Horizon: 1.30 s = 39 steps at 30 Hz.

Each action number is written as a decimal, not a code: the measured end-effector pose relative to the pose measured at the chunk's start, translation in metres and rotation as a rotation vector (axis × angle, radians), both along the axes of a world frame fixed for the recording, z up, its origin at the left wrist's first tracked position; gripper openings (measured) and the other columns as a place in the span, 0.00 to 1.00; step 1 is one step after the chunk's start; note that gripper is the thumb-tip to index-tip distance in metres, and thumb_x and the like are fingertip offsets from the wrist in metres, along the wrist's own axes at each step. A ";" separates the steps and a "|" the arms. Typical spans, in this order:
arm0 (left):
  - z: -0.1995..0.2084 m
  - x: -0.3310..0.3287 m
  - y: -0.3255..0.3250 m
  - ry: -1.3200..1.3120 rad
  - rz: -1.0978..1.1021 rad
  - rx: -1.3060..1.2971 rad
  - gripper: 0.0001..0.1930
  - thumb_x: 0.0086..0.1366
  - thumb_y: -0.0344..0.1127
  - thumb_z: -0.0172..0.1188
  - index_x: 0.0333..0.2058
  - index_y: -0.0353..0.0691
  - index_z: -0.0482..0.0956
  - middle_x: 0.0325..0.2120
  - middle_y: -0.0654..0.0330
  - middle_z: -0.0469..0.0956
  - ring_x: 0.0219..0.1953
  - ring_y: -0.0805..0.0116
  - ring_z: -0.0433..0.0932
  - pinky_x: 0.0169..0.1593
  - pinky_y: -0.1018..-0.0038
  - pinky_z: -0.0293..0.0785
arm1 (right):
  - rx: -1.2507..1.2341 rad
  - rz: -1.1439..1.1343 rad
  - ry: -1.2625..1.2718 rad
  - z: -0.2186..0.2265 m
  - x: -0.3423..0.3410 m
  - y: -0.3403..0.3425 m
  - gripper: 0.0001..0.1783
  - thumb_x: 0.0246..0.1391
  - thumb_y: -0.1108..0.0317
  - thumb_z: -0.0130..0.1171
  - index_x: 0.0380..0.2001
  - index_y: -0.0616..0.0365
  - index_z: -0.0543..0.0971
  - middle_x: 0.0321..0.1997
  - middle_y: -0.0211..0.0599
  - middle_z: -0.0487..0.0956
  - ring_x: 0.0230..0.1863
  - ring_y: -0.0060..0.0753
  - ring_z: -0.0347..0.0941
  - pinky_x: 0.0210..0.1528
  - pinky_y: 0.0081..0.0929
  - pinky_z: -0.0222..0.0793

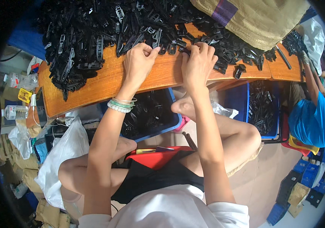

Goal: The person assembles plastic components by taking pieces from the table, fitting them together by hand, and dropping the assembled parts into a blue bin.

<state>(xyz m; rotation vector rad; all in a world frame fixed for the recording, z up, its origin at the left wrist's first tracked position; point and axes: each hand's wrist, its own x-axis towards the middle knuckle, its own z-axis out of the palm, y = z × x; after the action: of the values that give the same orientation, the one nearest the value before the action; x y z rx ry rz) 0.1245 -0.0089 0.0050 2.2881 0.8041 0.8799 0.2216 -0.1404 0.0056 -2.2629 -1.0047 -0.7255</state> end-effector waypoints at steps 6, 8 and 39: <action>0.001 -0.014 0.006 -0.126 -0.021 0.028 0.17 0.56 0.44 0.66 0.30 0.32 0.79 0.22 0.56 0.75 0.22 0.59 0.75 0.28 0.67 0.71 | 0.066 0.076 0.043 -0.004 -0.010 -0.010 0.10 0.44 0.74 0.61 0.33 0.58 0.77 0.38 0.39 0.74 0.44 0.42 0.67 0.46 0.37 0.58; 0.001 -0.006 0.008 -0.112 0.006 0.091 0.17 0.56 0.44 0.65 0.31 0.33 0.80 0.23 0.57 0.75 0.23 0.59 0.75 0.29 0.67 0.71 | 0.221 0.174 0.175 -0.004 -0.024 -0.012 0.08 0.47 0.76 0.59 0.33 0.60 0.74 0.32 0.44 0.72 0.37 0.47 0.70 0.40 0.39 0.62; 0.002 -0.062 0.026 0.027 -0.405 0.080 0.12 0.50 0.27 0.67 0.35 0.33 0.81 0.30 0.59 0.74 0.35 0.65 0.74 0.40 0.73 0.70 | 0.342 0.334 0.716 -0.005 -0.038 -0.023 0.14 0.51 0.74 0.62 0.42 0.64 0.81 0.33 0.37 0.77 0.34 0.28 0.72 0.40 0.20 0.65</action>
<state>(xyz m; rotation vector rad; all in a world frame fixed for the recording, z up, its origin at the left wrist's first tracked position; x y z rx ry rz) 0.0630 0.0173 0.0068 2.4152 0.2987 0.7041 0.1841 -0.1637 0.0010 -1.7715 -0.7888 0.0697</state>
